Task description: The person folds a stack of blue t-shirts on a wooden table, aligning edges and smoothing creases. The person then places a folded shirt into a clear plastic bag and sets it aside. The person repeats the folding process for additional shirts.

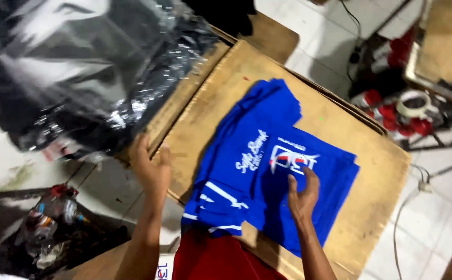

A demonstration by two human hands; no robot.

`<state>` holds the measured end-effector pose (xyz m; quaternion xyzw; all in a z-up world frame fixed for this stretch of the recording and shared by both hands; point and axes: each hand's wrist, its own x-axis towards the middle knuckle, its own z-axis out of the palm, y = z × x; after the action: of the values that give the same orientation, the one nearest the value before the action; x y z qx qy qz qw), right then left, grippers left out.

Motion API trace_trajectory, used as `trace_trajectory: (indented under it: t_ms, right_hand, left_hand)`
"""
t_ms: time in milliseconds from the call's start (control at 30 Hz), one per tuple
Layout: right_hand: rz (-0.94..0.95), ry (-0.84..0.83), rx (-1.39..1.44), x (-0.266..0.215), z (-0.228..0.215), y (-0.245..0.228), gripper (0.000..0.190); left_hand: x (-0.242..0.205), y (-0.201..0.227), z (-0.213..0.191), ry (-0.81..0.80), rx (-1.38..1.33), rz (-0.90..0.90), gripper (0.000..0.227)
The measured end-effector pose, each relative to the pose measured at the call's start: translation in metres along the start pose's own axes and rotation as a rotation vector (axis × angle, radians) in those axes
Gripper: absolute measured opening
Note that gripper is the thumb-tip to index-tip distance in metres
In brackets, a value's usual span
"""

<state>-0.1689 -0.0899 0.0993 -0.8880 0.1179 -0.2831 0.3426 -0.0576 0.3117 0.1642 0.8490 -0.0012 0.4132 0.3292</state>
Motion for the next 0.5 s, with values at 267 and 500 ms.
trace_trajectory:
  t_ms: [267, 500]
  right_hand:
    - [0.177, -0.413, 0.551, 0.076, 0.244, -0.192, 0.019]
    - [0.860, -0.161, 1.045, 0.178, 0.377, -0.329, 0.045]
  left_hand:
    - [0.028, -0.023, -0.054, 0.004, -0.048, -0.253, 0.044]
    - [-0.035, -0.032, -0.089, -0.430, -0.280, -0.686, 0.042]
